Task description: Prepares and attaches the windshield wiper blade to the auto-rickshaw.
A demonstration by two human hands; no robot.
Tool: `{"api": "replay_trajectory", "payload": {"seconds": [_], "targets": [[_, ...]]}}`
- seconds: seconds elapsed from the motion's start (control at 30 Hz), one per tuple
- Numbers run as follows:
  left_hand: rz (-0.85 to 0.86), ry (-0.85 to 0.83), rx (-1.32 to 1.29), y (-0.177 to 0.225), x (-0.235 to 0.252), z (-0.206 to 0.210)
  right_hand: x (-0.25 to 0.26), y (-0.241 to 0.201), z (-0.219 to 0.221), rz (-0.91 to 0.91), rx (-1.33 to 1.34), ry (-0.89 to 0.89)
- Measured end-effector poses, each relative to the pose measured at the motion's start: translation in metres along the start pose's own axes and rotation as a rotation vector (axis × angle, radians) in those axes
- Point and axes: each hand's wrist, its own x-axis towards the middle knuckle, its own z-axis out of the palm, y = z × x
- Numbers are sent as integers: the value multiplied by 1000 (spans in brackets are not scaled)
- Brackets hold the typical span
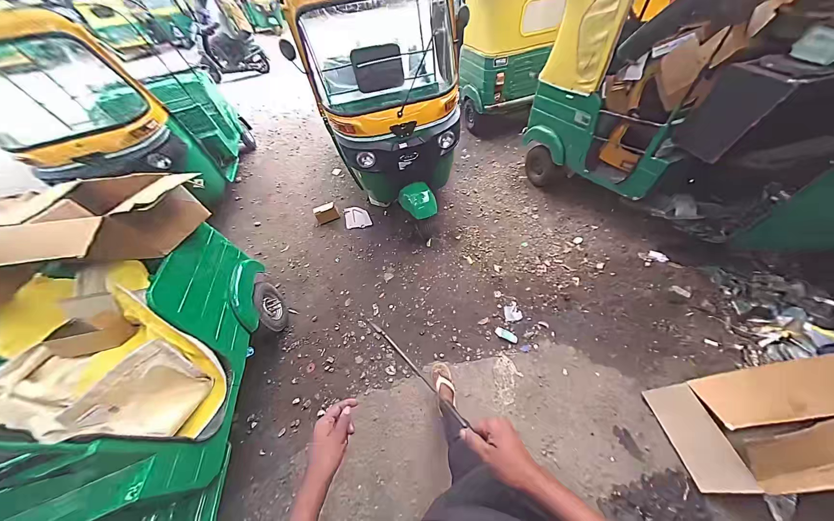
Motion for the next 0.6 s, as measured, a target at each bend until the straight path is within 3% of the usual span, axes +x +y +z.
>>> {"api": "replay_trajectory", "payload": {"seconds": [0.13,0.3,0.43,0.6], "targets": [[102,17,-356,94,157,17,199,-33,-12,-260,-117,190],[10,-132,-609,160,299,-8,409,-127,-28,-440,-235,153],[18,-37,-720,174,427,-69,572,-180,-17,-528,-179,-31],[-59,1,-666,136,648,-149,820,-204,28,-392,58,-78]]}}
